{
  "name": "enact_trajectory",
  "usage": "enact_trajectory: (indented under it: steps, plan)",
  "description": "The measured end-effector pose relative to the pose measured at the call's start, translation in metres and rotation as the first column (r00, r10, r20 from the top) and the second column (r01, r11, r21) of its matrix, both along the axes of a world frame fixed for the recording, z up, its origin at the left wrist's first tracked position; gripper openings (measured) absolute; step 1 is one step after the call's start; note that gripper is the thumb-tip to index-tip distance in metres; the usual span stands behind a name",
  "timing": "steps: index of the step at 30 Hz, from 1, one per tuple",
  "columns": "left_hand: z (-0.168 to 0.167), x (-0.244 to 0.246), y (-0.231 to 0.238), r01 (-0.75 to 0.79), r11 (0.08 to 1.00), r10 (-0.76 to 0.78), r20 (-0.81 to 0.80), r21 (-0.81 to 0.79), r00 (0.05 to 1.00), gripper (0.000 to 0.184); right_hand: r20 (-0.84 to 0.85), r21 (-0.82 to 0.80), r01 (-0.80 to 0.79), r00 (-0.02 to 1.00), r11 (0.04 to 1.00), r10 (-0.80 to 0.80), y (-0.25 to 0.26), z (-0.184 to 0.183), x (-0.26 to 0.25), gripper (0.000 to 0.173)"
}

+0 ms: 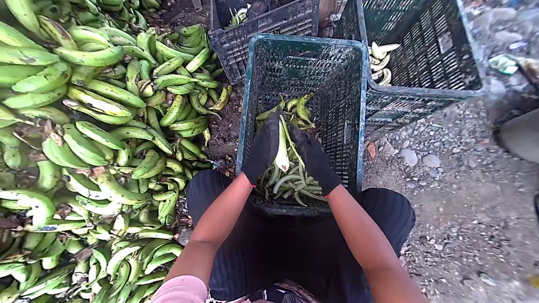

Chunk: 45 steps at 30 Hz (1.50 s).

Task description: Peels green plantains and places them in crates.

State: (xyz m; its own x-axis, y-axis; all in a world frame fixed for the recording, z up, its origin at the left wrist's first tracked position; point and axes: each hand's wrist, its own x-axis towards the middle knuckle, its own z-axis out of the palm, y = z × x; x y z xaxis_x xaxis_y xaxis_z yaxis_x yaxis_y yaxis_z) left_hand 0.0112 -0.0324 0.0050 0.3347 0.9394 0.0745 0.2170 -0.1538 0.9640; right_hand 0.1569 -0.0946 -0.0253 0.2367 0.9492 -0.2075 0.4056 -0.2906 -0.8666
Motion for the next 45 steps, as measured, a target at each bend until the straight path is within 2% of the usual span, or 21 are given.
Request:
enact_trajectory:
  steps: [6,9,12,14,16,18,21,24,27,29,31,33,35,37,38,39,40,41,42,43,45]
  plan:
    - [0.009,0.008,-0.014,0.13,0.991,-0.127,-0.149,0.011,0.981,0.054,-0.026,-0.06,0.122,0.992,0.991,-0.123,0.002,-0.005,0.011,0.051]
    - [0.004,0.007,-0.01,0.18,0.972,-0.164,0.108,-0.15,0.98,0.059,-0.018,0.058,0.126,0.992,0.99,-0.125,0.001,-0.002,0.019,0.054]
    - [0.001,-0.012,0.014,0.114,0.965,-0.036,0.312,-0.237,0.949,0.061,0.227,0.179,-0.064,0.974,0.982,0.022,-0.004,0.006,0.027,0.072]
    - [0.003,-0.025,0.024,0.037,0.959,0.081,0.397,-0.28,0.914,0.054,0.419,0.215,-0.203,0.903,0.955,0.097,-0.008,0.007,0.027,0.082]
    - [0.009,-0.03,0.028,-0.034,0.948,0.175,0.43,-0.317,0.886,0.049,0.53,0.296,-0.301,0.841,0.906,0.106,-0.011,0.003,0.024,0.083]
    - [0.014,-0.031,0.028,-0.054,0.935,0.2,0.394,-0.351,0.897,0.055,0.566,0.333,-0.368,0.814,0.868,0.128,-0.01,0.001,0.02,0.087]
    - [0.016,-0.027,0.021,-0.093,0.971,0.142,0.221,-0.221,0.965,0.058,0.49,0.233,-0.334,0.852,0.913,0.186,-0.007,0.001,0.016,0.082]
    - [0.009,-0.02,0.012,-0.051,0.996,0.053,0.028,-0.071,0.998,0.057,0.307,0.138,-0.128,0.948,0.982,0.08,0.0,-0.003,0.013,0.065]
    - [0.006,-0.011,0.003,0.023,0.99,-0.018,0.039,-0.142,0.999,0.058,0.081,0.127,0.107,0.99,0.986,-0.118,0.003,-0.006,0.017,0.05]
    - [0.01,-0.006,0.003,0.07,0.976,-0.042,0.136,-0.206,0.99,0.054,-0.058,0.122,0.186,0.982,0.975,-0.18,0.001,-0.003,0.023,0.05]
    - [0.012,-0.018,0.007,0.154,0.971,-0.155,0.006,-0.182,0.988,0.045,-0.101,0.159,0.191,0.979,0.969,-0.177,-0.009,0.005,0.031,0.056]
    - [0.011,-0.035,0.013,0.275,0.944,-0.323,-0.343,-0.183,0.882,0.046,-0.007,0.136,0.159,0.987,0.978,-0.159,-0.027,0.025,0.043,0.059]
    - [0.0,-0.041,0.013,0.41,0.853,-0.517,-0.622,-0.322,0.587,0.048,0.08,0.097,0.184,0.978,0.978,-0.192,-0.037,0.041,0.056,0.06]
    - [0.002,-0.03,0.005,0.497,0.723,-0.653,-0.709,-0.48,0.266,0.051,0.043,0.166,0.236,0.968,0.958,-0.246,-0.041,0.047,0.073,0.055]
    - [0.011,-0.02,0.002,0.536,0.688,-0.673,-0.706,-0.49,0.219,0.051,-0.043,0.225,0.263,0.965,0.938,-0.26,-0.041,0.046,0.082,0.052]
    - [0.024,-0.01,0.003,0.583,0.709,-0.638,-0.713,-0.397,0.291,0.051,-0.149,0.284,0.315,0.947,0.905,-0.283,-0.04,0.047,0.091,0.048]
    - [0.041,-0.001,0.005,0.614,0.768,-0.55,-0.682,-0.184,0.482,0.047,-0.245,0.343,0.362,0.925,0.867,-0.289,-0.041,0.051,0.097,0.045]
    - [0.06,0.011,0.009,0.561,0.826,-0.443,-0.552,0.054,0.706,0.043,-0.347,0.397,0.413,0.894,0.82,-0.283,-0.044,0.055,0.102,0.042]
    - [0.079,0.028,0.014,0.455,0.856,-0.364,-0.337,0.245,0.868,0.044,-0.438,0.444,0.454,0.862,0.772,-0.255,-0.049,0.057,0.11,0.042]
    - [0.097,0.046,0.018,0.318,0.873,-0.304,-0.097,0.37,0.948,0.044,-0.519,0.467,0.509,0.82,0.723,-0.242,-0.054,0.057,0.118,0.043]
    - [0.132,0.068,0.018,0.048,0.855,-0.212,0.264,0.516,0.941,0.035,-0.61,0.442,0.579,0.754,0.685,-0.244,-0.064,0.059,0.128,0.052]
